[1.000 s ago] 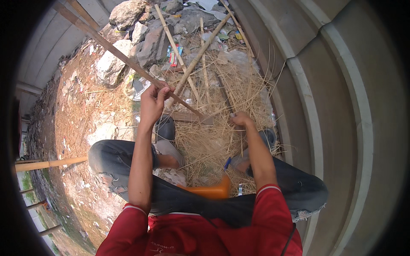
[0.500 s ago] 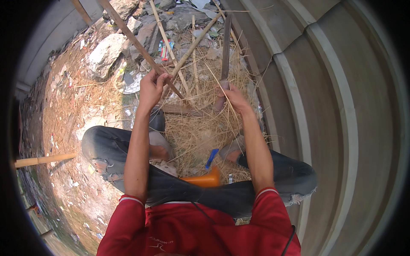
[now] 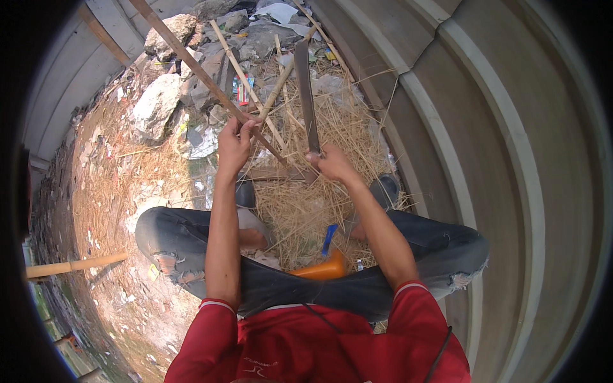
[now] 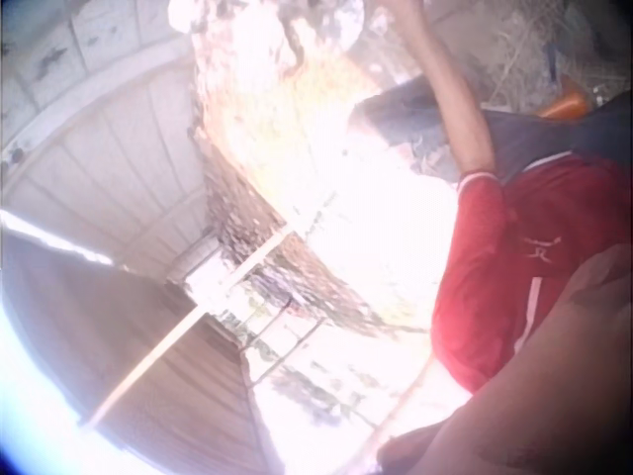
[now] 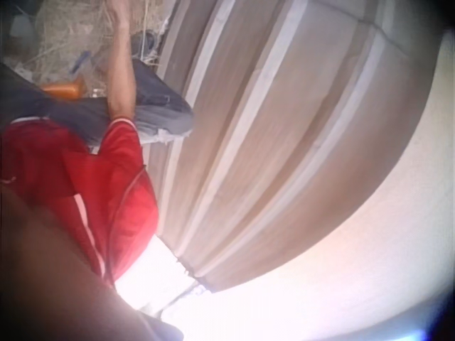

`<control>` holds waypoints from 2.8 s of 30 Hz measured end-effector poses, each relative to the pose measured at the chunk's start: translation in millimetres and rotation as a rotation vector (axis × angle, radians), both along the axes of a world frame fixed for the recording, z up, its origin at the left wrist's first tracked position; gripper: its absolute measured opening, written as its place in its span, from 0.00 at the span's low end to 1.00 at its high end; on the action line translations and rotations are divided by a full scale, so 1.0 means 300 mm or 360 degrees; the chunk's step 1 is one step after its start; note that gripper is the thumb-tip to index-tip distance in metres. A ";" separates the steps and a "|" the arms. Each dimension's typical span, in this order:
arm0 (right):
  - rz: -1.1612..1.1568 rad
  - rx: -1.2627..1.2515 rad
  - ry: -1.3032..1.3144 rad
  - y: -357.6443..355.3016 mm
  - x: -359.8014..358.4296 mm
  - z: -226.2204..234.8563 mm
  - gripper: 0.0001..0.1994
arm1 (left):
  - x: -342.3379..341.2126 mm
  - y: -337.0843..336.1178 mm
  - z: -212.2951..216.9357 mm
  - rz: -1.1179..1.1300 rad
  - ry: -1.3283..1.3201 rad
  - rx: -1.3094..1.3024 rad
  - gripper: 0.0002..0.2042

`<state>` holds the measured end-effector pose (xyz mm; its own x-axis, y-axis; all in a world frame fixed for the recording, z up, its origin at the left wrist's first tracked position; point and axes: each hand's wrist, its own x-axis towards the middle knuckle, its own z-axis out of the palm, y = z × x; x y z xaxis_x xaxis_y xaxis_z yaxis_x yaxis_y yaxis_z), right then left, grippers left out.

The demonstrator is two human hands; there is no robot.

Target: The person sits on the ground and uses a blue utility knife to shave thin strips from a long bamboo stick. They hold the stick with their left hand and carefully scrape the surface with the knife in their right hand, creating fine shavings that fall onto the straw-covered floor.

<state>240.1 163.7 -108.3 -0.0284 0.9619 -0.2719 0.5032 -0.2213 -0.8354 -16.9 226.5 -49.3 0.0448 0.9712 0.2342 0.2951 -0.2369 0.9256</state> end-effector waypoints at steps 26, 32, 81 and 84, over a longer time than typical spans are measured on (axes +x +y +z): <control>0.0536 0.0262 0.0060 -0.035 -0.111 0.005 0.18 | -0.061 0.029 -0.113 0.0203 -0.0425 -0.0044 0.08; -0.0460 0.0303 -0.0125 0.068 0.159 0.008 0.20 | -0.070 0.026 -0.125 0.0527 -0.0258 0.0075 0.07; -0.0411 -0.0873 0.1146 -0.389 -0.209 -0.114 0.09 | 0.010 -0.013 -0.016 0.0032 0.0020 0.0107 0.08; -0.0556 -0.0903 0.1178 -0.323 -0.143 -0.002 0.09 | 0.019 -0.024 -0.027 0.0055 -0.0004 0.0086 0.08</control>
<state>197.1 66.9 -108.8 -0.1168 0.6816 -0.7223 -0.2716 -0.7215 -0.6369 -11.1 219.4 -57.4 0.0106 0.9581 0.2862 0.3014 -0.2760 0.9127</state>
